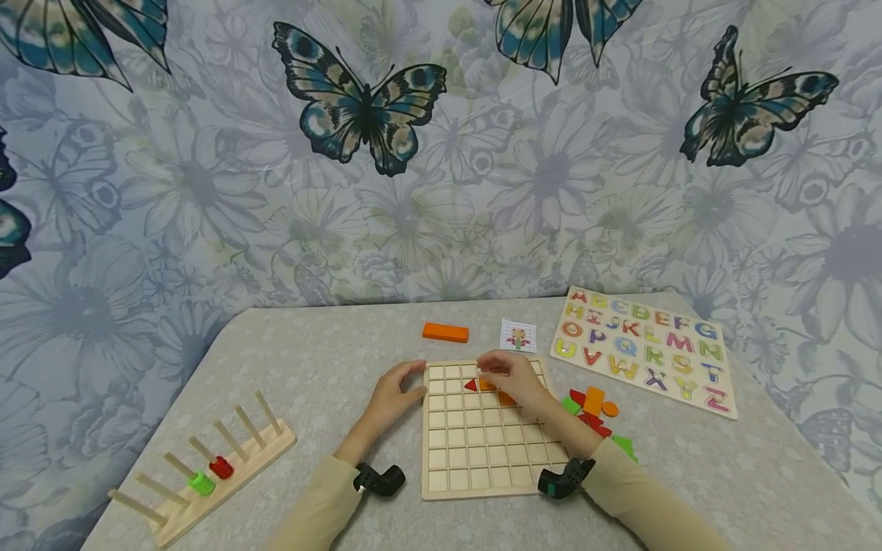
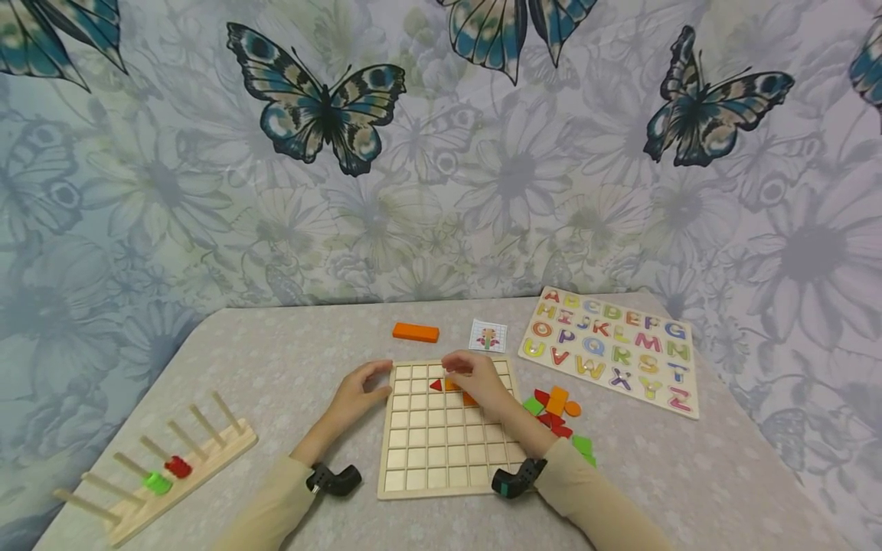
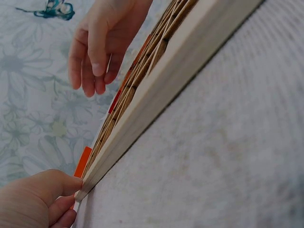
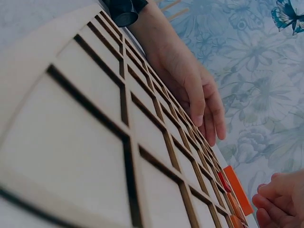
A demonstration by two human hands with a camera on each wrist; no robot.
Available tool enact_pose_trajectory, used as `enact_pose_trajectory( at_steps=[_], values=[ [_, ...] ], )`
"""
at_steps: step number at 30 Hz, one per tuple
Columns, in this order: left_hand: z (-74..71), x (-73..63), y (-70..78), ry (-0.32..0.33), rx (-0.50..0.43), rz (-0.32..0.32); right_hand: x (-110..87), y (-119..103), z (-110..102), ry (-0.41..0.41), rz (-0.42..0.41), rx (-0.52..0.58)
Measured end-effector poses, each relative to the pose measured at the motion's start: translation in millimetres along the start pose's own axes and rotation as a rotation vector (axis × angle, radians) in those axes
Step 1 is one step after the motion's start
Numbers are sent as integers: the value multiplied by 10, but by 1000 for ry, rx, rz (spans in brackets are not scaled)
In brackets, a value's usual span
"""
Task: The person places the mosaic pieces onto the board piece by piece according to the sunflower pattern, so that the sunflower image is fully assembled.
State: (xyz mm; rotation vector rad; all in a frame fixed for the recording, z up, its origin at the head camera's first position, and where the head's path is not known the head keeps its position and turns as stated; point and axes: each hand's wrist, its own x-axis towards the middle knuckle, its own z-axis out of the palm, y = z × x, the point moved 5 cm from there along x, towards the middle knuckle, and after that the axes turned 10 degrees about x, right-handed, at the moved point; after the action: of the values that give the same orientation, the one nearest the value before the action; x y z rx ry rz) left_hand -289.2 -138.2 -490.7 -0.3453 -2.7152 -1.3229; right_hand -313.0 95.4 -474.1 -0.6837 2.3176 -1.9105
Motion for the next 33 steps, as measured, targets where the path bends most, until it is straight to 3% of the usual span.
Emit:
enact_pose_trajectory(
  at_steps=[9, 14, 21, 29, 33],
  values=[
    [14, 6, -30, -5, -3, 2, -198, -55, -298, 48, -33, -5],
    [31, 12, -58, -7, -7, -3, -405, -251, -483, 102, -24, -76],
    [24, 17, -62, 1, 14, -11, -594, 24, -892, 162, -10, -115],
    [33, 23, -68, -1, 19, -17, -826, 108, -1212, 184, 92, -122],
    [36, 21, -56, -7, 9, -23, -921, 121, -1314, 198, 105, -168]
  ],
)
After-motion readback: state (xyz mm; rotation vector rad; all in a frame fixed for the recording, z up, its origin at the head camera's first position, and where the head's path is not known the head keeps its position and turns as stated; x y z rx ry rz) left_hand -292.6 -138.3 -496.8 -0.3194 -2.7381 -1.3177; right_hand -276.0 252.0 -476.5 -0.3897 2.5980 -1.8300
